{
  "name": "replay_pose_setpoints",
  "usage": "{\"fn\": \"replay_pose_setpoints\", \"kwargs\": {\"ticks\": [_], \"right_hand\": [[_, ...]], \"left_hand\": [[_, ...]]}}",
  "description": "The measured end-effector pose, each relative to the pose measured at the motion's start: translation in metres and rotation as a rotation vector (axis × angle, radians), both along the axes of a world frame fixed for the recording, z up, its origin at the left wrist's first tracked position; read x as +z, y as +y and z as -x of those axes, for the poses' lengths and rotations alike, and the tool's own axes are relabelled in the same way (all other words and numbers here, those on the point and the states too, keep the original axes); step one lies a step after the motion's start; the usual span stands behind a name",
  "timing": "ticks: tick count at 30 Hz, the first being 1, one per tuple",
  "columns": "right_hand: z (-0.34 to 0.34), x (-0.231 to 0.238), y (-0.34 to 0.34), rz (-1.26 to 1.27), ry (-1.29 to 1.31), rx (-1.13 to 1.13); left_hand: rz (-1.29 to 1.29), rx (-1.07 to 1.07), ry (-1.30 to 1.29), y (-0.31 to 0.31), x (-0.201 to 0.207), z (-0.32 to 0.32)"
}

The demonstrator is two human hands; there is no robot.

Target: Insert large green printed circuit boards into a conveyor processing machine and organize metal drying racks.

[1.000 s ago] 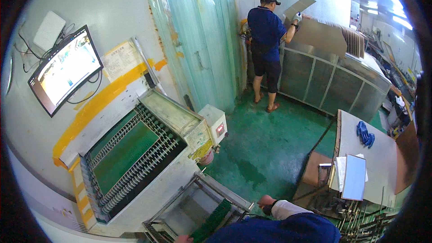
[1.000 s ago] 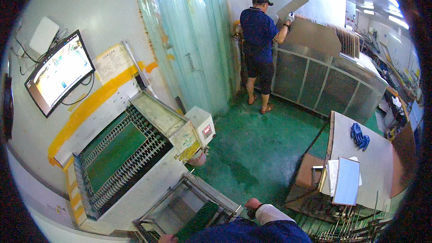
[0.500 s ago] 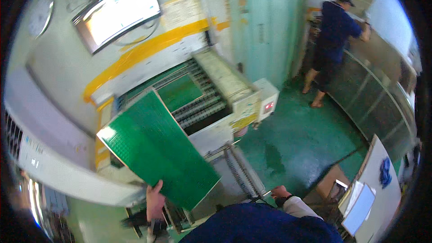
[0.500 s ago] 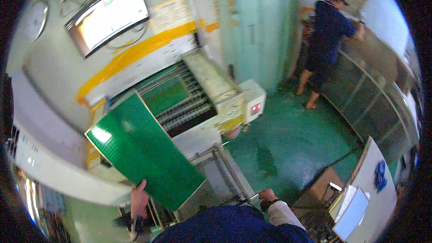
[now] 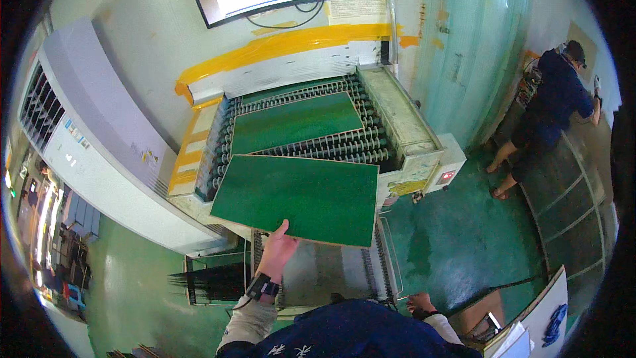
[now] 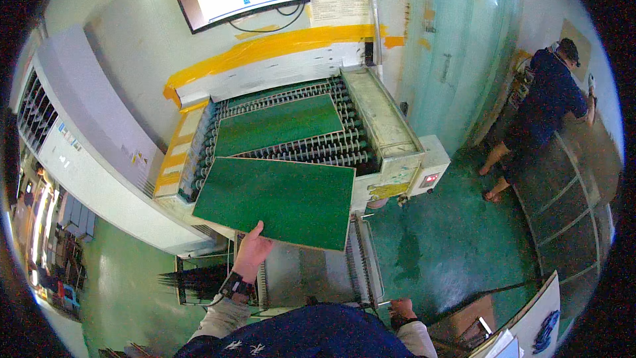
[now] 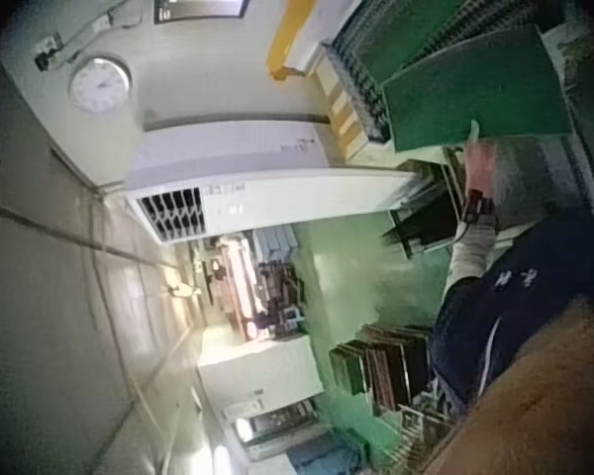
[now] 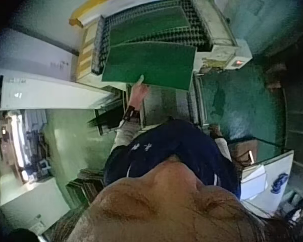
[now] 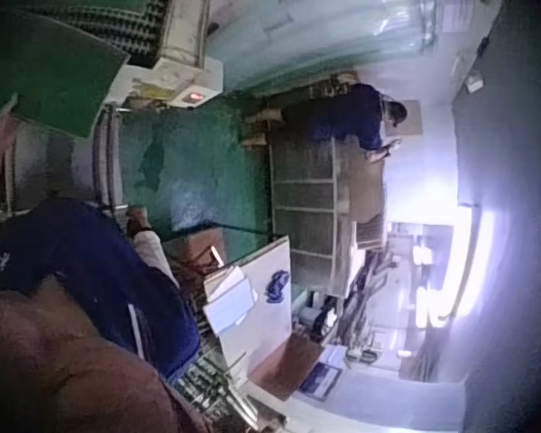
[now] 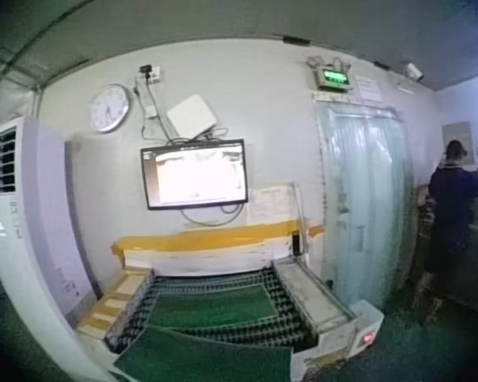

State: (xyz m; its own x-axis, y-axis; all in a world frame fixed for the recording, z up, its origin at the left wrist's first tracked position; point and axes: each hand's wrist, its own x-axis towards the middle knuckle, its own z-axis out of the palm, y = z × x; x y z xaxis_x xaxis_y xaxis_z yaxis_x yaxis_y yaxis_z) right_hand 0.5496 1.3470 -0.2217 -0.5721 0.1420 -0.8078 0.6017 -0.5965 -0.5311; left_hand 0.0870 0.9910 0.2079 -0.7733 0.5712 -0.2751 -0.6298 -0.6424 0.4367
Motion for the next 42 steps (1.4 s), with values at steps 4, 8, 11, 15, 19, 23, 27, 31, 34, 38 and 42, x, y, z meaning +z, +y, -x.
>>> {"fn": "replay_pose_setpoints", "kwargs": {"ticks": [4,8,11,15,19,23,27,31,34,38,42], "right_hand": [[0.006,0.027,-0.012,0.062,0.049,-0.006],[-0.001,0.036,-0.015,0.110,-0.035,-0.135],[-0.006,0.051,-0.012,0.455,0.077,-0.205],[-0.014,0.064,-0.021,0.264,0.005,-0.136],[-0.014,0.071,-0.023,0.242,0.000,-0.110],[-0.015,0.076,-0.026,0.237,0.005,-0.090],[-0.016,0.070,-0.027,0.217,0.009,-0.050],[-0.025,0.042,-0.022,0.157,0.024,0.065],[-0.054,0.000,0.000,0.003,0.107,0.349],[-0.079,-0.026,0.004,0.025,0.185,0.425],[-0.031,0.010,-0.035,0.162,-0.023,-0.112]], "left_hand": [[-0.018,0.046,0.057,0.017,0.003,0.005],[-0.065,0.041,-0.063,0.035,-0.017,0.026],[-0.040,0.078,-0.081,0.046,-0.020,0.032],[0.007,0.037,-0.125,0.058,-0.013,0.034],[0.056,-0.024,-0.134,0.061,-0.032,0.048],[0.085,0.012,-0.068,0.072,-0.028,0.057],[0.077,0.019,-0.063,0.078,-0.028,0.066],[0.094,0.044,-0.032,0.079,-0.030,0.070],[0.097,0.048,-0.042,0.086,-0.035,0.075],[0.087,0.024,-0.064,0.097,-0.031,0.072],[0.099,0.090,-0.045,0.096,-0.033,0.074]]}}
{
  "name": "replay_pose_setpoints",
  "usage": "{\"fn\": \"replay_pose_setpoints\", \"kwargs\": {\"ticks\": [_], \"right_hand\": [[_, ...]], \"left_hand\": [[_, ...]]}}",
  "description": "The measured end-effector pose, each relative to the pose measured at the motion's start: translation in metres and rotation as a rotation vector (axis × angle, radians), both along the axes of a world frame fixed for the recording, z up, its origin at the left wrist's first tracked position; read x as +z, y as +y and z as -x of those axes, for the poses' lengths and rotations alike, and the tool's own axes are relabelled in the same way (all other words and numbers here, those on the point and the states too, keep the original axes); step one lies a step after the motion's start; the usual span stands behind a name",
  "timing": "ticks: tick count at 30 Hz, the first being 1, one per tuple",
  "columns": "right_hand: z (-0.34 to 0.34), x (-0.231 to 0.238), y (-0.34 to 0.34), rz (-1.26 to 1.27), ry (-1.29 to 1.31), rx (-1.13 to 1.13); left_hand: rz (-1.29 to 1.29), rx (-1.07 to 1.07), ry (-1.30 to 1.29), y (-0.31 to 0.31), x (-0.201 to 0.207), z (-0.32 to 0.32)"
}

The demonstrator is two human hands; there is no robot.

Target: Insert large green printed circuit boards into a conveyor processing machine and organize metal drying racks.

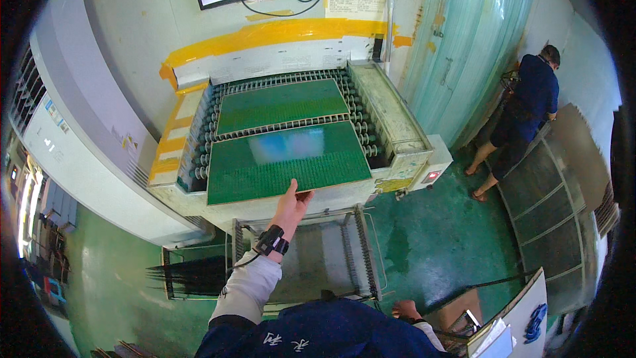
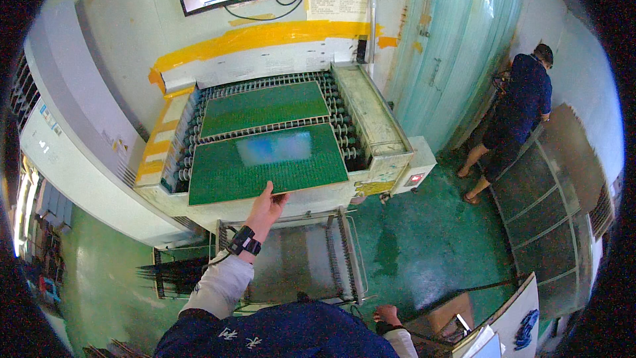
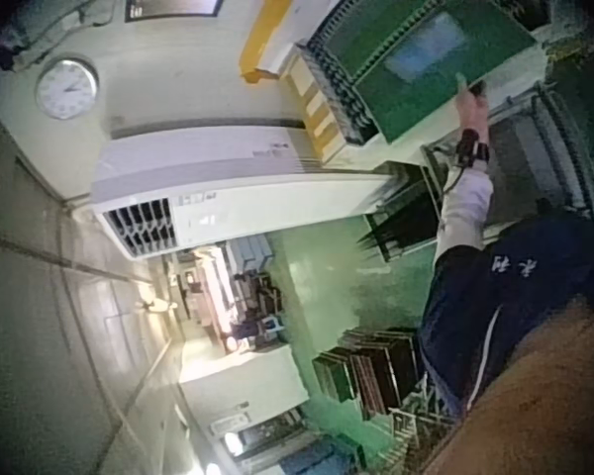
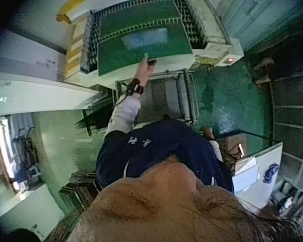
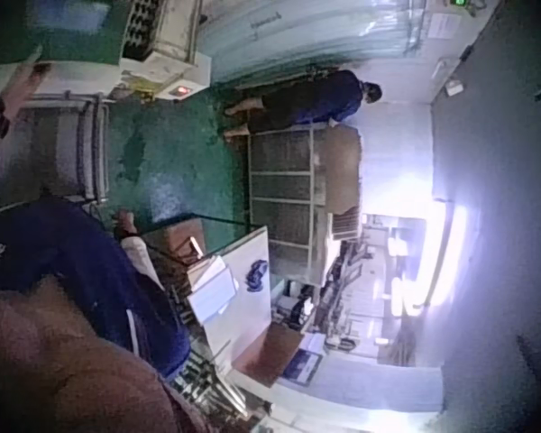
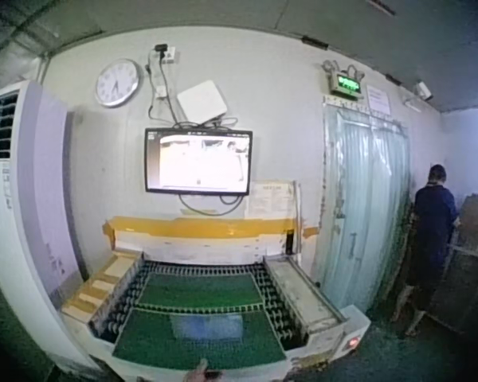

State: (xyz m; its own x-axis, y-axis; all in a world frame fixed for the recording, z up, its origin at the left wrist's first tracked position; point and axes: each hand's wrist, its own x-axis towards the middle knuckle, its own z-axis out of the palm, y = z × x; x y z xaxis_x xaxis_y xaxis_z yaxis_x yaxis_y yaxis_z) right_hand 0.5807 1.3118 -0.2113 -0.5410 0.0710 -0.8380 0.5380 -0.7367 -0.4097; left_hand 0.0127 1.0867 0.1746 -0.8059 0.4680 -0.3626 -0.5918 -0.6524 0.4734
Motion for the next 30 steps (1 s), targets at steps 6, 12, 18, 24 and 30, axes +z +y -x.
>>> {"fn": "replay_pose_setpoints", "kwargs": {"ticks": [6,12,18,24,30], "right_hand": [[0.002,0.082,-0.001,0.132,0.033,-0.070],[0.001,0.088,-0.002,0.057,-0.016,-0.031],[0.009,0.110,-0.001,0.011,-0.105,-0.025],[0.067,0.193,-0.018,-0.092,-0.266,0.056],[0.097,0.216,-0.022,-0.090,-0.167,0.317]], "left_hand": [[-0.018,-0.075,-0.041,0.003,-0.003,0.006],[0.081,-0.222,-0.097,-0.006,-0.009,0.019],[0.301,-0.331,-0.002,-0.029,0.012,0.004],[0.425,-0.316,-0.041,-0.107,-0.050,-0.050],[0.774,-0.537,-0.086,-0.182,-0.112,-0.157]]}}
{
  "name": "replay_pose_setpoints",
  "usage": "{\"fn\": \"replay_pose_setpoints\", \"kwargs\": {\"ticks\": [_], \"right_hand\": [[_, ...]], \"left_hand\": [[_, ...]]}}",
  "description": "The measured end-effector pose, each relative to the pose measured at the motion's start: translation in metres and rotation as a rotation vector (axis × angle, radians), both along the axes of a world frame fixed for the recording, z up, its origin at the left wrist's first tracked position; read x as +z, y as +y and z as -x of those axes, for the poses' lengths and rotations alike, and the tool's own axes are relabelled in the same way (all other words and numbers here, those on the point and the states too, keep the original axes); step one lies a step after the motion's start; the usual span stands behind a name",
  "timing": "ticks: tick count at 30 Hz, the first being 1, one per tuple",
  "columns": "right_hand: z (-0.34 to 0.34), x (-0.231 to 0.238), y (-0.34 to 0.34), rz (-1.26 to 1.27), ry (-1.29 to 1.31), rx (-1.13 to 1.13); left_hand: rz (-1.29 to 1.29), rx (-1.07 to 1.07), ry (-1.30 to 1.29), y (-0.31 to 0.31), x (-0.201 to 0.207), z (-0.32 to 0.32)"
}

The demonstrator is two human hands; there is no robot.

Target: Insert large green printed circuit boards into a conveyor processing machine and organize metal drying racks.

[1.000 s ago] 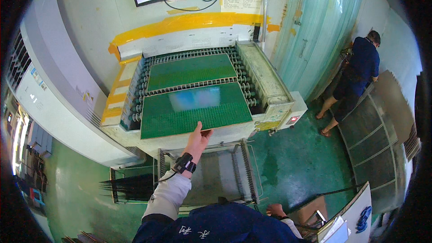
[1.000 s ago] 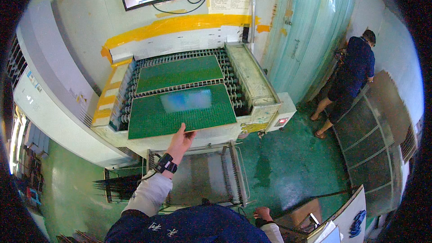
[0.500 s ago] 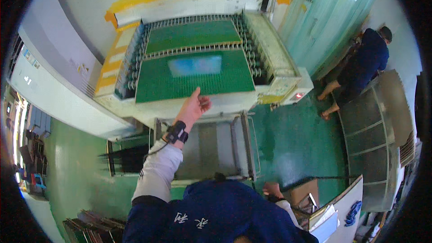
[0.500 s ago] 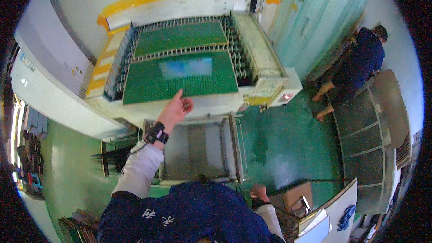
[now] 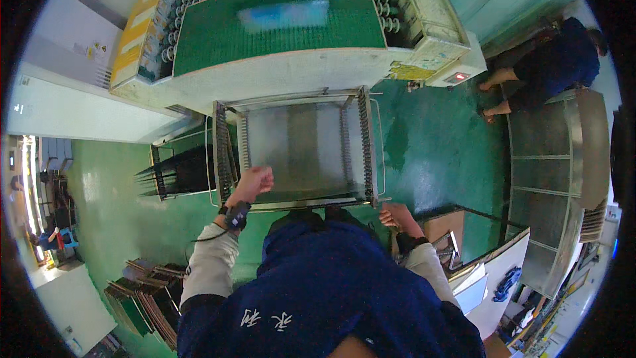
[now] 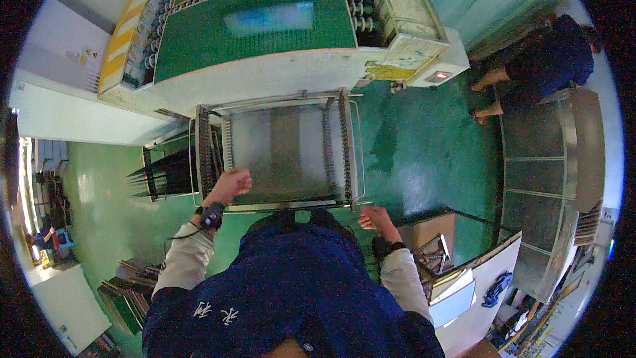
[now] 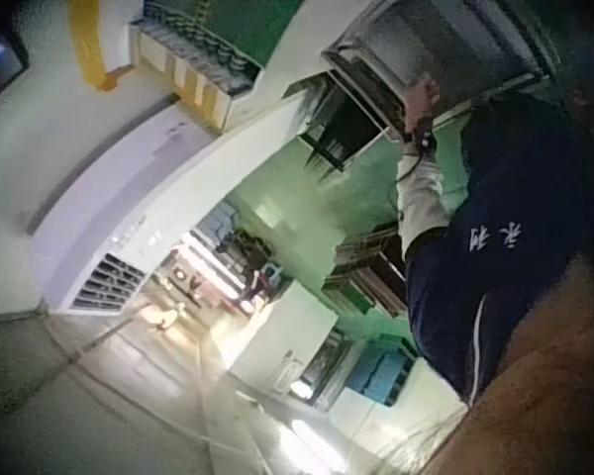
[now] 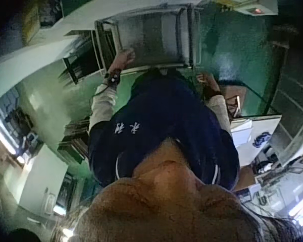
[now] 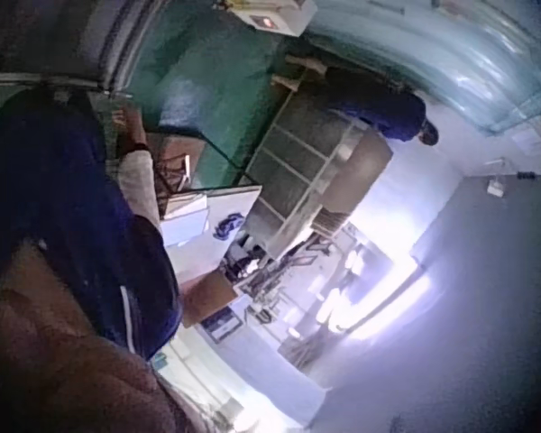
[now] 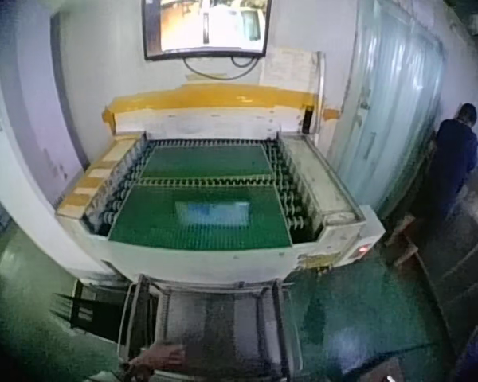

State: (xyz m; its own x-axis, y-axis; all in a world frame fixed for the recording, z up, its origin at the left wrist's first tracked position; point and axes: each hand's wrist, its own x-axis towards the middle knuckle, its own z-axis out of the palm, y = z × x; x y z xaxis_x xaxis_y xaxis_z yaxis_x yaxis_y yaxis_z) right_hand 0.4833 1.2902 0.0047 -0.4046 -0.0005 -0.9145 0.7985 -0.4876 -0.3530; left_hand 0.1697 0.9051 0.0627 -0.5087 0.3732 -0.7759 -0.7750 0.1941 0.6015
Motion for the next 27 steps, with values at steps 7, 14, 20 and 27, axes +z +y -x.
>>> {"fn": "replay_pose_setpoints", "kwargs": {"ticks": [7,14,20,27], "right_hand": [[0.046,0.005,-0.017,-0.077,0.069,0.332],[0.077,0.033,-0.013,-0.117,0.045,0.521],[0.093,0.050,-0.018,-0.147,-0.008,0.587],[0.084,0.030,-0.011,-0.201,-0.014,0.641]], "left_hand": [[0.296,-0.381,0.369,-0.018,-0.035,-0.067],[0.512,-0.865,0.911,-0.004,-0.001,-0.068],[0.501,-0.881,0.974,-0.002,-0.012,-0.065],[0.548,-1.111,1.068,0.005,-0.035,-0.059]]}}
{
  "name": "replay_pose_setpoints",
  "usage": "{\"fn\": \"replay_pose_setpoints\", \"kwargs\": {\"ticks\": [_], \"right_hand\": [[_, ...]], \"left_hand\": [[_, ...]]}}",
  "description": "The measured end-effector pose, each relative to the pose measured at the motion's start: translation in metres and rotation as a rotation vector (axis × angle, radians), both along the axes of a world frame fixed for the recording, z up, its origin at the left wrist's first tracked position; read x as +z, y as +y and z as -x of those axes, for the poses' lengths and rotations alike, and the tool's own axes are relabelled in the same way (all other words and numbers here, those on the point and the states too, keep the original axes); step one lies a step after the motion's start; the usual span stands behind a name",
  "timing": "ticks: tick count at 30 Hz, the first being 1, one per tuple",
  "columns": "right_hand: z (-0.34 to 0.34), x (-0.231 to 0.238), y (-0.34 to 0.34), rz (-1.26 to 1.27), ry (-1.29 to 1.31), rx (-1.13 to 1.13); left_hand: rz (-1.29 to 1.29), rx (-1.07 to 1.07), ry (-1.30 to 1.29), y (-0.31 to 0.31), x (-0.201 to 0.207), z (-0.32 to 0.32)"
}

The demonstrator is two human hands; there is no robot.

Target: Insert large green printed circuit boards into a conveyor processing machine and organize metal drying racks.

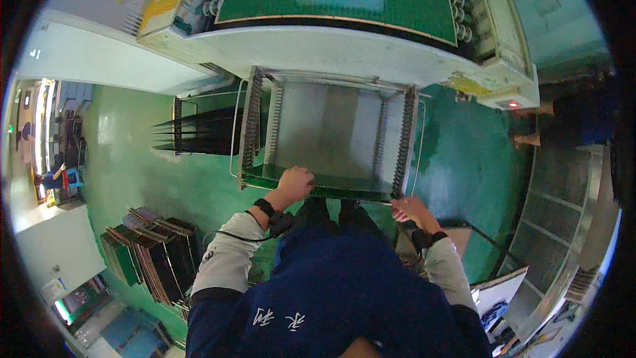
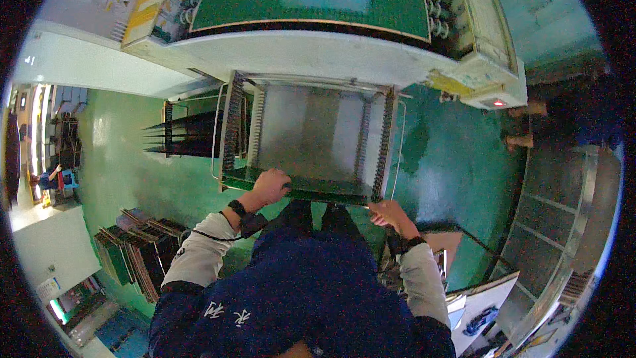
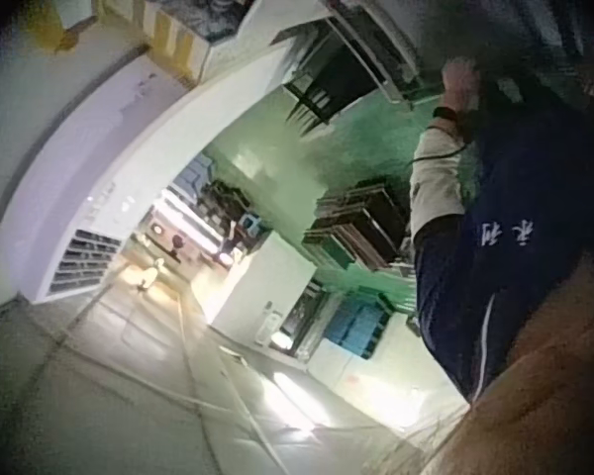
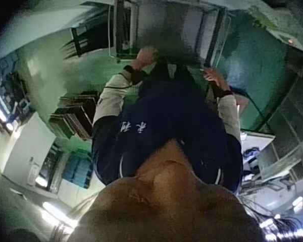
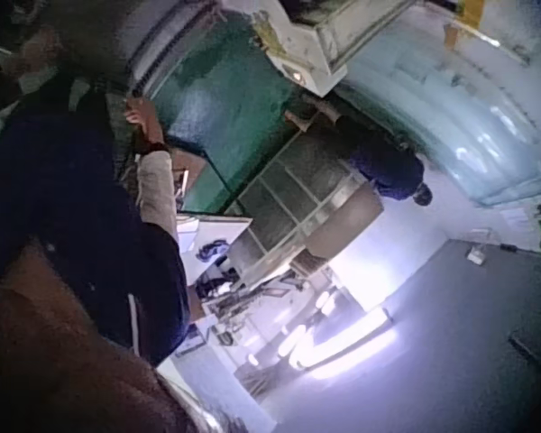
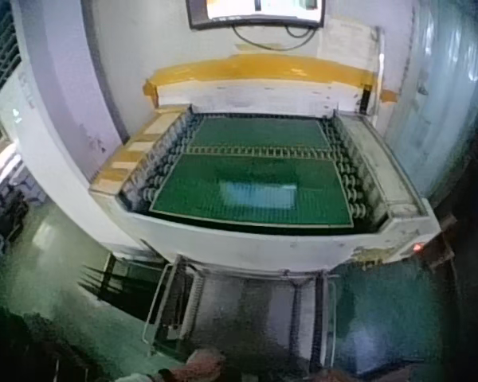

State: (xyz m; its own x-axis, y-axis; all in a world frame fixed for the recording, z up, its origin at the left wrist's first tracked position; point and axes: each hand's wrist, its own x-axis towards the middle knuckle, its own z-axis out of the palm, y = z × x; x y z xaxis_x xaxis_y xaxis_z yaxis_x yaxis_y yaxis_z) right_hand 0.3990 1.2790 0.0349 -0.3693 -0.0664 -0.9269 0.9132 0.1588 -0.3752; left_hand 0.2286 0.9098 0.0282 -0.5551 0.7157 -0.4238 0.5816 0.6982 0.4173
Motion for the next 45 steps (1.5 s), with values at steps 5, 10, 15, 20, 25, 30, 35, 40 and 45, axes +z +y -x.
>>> {"fn": "replay_pose_setpoints", "kwargs": {"ticks": [5,10,15,20,25,30,35,40,45], "right_hand": [[0.003,0.012,0.000,0.018,0.085,-0.019],[0.004,0.004,0.005,0.034,0.019,-0.002],[0.004,-0.002,0.009,0.070,-0.012,0.015],[0.000,-0.004,0.015,0.097,0.057,0.014],[0.005,0.007,0.014,0.066,0.029,0.060],[0.001,0.007,0.014,0.108,0.014,0.030],[-0.002,0.009,0.008,0.117,0.053,-0.074],[-0.004,-0.005,0.015,0.243,-0.019,-0.076],[-0.008,-0.022,0.016,0.170,-0.013,-0.061]], "left_hand": [[0.103,-0.040,-0.016,0.010,-0.005,-0.001],[0.123,-0.158,0.040,0.009,0.006,0.000],[-0.004,-0.149,0.092,0.013,0.063,0.011],[-0.052,-0.237,0.156,0.012,0.117,0.015],[-0.252,-0.088,0.204,0.004,0.193,0.036],[-0.591,0.445,0.035,-0.005,0.232,0.063],[-1.431,1.091,-0.672,0.010,0.223,0.064],[-1.341,1.034,-0.858,0.031,0.207,0.057],[-1.367,1.077,-0.924,0.042,0.158,0.064]]}}
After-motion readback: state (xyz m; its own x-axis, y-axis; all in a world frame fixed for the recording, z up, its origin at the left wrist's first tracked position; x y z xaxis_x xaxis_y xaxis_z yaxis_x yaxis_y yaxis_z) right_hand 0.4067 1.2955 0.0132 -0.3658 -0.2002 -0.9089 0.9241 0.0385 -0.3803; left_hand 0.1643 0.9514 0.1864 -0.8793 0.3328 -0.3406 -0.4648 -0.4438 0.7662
